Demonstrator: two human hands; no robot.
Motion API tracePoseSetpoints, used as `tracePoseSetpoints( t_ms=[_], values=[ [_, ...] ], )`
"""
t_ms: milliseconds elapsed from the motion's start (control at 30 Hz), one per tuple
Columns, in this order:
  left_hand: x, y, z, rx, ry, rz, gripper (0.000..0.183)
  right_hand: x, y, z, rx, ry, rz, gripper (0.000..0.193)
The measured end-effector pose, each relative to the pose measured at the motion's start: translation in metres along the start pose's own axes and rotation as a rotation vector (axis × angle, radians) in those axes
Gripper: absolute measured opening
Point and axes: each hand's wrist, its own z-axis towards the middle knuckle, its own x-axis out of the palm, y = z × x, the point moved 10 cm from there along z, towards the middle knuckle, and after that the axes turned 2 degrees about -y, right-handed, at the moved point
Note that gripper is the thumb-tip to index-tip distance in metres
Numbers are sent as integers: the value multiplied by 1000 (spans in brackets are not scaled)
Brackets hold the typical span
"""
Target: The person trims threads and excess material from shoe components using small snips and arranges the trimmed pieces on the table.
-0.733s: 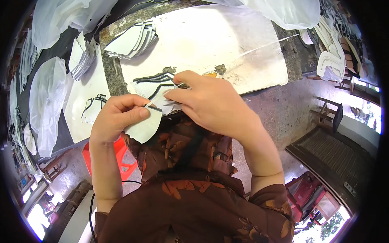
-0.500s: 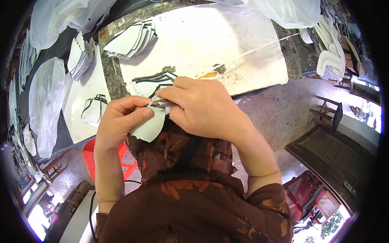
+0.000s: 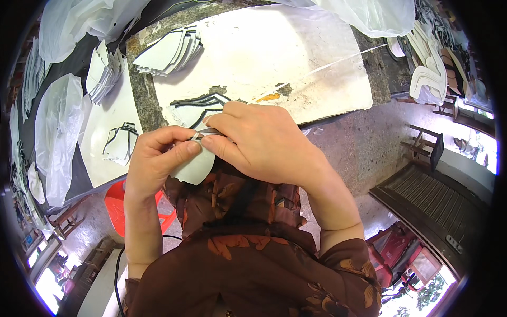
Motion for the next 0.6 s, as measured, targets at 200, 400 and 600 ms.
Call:
tracePoseSetpoints(
  t_ms=[200,400,600],
  values=[
    [4,1,5,79,-44,-30,20,0,-3,-1,-20,15,48,31],
    [1,-10,6,136,-93,164,21,-1,-9,-5,34,-6,-71,30],
    [3,-13,5,141,-74,156,20,4,-12,-2,51,54,-58,29]
  ],
)
